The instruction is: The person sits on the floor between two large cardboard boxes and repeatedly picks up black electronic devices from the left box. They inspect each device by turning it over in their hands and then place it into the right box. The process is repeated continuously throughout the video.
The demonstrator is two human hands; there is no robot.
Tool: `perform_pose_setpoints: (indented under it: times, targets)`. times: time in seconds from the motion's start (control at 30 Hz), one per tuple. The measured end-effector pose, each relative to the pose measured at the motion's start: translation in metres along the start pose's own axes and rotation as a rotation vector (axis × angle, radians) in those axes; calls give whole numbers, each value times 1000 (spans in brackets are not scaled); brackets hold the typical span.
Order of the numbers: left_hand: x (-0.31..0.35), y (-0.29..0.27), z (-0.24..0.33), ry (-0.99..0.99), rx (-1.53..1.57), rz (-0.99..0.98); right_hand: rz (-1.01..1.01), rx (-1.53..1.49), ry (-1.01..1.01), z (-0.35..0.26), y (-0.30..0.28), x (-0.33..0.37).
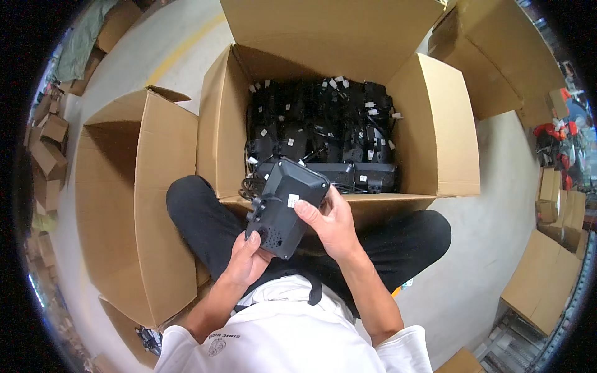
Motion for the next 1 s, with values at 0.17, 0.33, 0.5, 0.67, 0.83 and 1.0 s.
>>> perform_pose_setpoints:
  times: [0.17,0.33,0.5,0.67,0.83,1.0]
  targets:
    - [1,3,-1,19,35,29,-8,3,44,-3,4,2]
    - [0,-1,-2,17,36,29,-24,17,38,-7,5,0]
    - [0,-2,-3,21,39,21,-8,22,42,-7,6,0]
    - [-1,-1,-2,13,23,13,-29,15,37,-4,4,0]
    - [-1,-3,-1,9,14,4,-29,19,36,-3,4,-1]
    - [-4,-3,-3,-3,119,18,-35,16,40,-2,2,0]
Point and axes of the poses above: each hand's wrist, its own x-axis away from the middle knuckle, its own y-axis out of the palm, z = x × y, the point moved 3 cm from there along -x, towards the middle knuckle, and after that the axes turned 13 degrees about -z, right-handed, at the moved point
